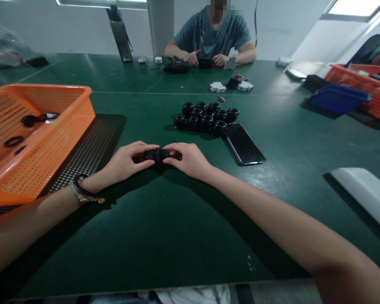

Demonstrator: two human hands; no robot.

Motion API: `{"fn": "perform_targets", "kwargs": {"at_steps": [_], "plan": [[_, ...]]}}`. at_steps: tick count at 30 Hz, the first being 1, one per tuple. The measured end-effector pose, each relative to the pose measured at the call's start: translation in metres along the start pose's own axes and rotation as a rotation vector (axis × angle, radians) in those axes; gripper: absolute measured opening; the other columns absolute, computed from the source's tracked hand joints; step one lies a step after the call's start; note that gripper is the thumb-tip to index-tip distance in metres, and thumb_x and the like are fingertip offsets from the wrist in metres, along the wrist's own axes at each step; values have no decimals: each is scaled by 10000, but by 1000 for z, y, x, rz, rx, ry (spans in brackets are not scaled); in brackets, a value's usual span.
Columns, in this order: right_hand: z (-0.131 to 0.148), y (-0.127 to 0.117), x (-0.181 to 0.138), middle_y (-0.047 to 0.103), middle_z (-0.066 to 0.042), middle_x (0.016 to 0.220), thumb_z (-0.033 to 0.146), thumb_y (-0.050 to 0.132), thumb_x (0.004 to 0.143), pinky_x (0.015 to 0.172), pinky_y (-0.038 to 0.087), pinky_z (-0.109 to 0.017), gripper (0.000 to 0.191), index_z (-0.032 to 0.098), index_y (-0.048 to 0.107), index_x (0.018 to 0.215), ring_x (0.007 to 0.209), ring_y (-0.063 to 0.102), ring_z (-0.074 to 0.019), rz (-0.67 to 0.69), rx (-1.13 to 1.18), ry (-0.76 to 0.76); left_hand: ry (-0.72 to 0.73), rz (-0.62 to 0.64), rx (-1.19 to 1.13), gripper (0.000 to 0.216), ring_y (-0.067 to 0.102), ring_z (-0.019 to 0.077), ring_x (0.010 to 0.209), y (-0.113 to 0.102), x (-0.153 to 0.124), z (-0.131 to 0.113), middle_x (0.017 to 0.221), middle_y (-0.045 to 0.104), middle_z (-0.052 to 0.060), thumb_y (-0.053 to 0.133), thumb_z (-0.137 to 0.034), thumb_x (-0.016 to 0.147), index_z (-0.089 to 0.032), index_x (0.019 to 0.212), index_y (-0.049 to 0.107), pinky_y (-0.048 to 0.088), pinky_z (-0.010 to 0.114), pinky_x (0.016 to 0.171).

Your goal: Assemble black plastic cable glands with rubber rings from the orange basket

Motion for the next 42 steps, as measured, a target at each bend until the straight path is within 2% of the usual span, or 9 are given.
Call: {"fn": "perform_targets", "kwargs": {"at_steps": [12, 17, 25, 30, 42], "plan": [[-1, 2, 1, 710, -10, 755, 253, 696, 793, 576, 418, -244, 203, 172, 719, 977, 622, 593, -123, 33, -9, 7, -3, -3, 5, 377, 561, 115, 707, 0, 0, 0, 989, 649, 42, 630, -274, 821, -182, 1186, 656, 478, 253, 693], [-1, 2, 1, 715, -21, 769, 247, 695, 795, 594, 437, -251, 203, 163, 717, 978, 635, 601, -130, 44, -21, 10, 9, -4, 4, 383, 568, 120, 721, 0, -1, -1, 1001, 645, 43, 626, -284, 825, -186, 1194, 650, 481, 259, 699], [5, 0, -1, 721, -59, 916, 239, 686, 799, 695, 492, -309, 254, 178, 680, 1046, 779, 637, -176, 24, -52, -65, 0, -15, -5, 377, 573, 132, 743, 0, 0, 0, 975, 649, 43, 630, -293, 820, -188, 1181, 660, 482, 271, 709], [3, 0, -2, 703, -41, 901, 219, 701, 760, 702, 509, -322, 316, 201, 647, 1070, 777, 635, -180, 5, -28, -63, -3, -13, -21, 376, 570, 125, 730, 0, -1, 0, 982, 649, 39, 625, -295, 820, -196, 1182, 658, 484, 263, 703], [4, 1, -1, 701, -27, 861, 151, 679, 742, 705, 504, -317, 281, 199, 643, 1017, 760, 633, -174, 20, -12, -45, -4, -1, -25, 381, 559, 123, 713, 0, -1, -1, 972, 641, 36, 622, -298, 817, -207, 1185, 658, 478, 258, 686]]}}
Point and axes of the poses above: each hand's wrist, its own x-axis towards the middle knuckle, its own y-axis out of the palm, z = x × y, the point moved 7 cm from there along x, towards the middle knuckle
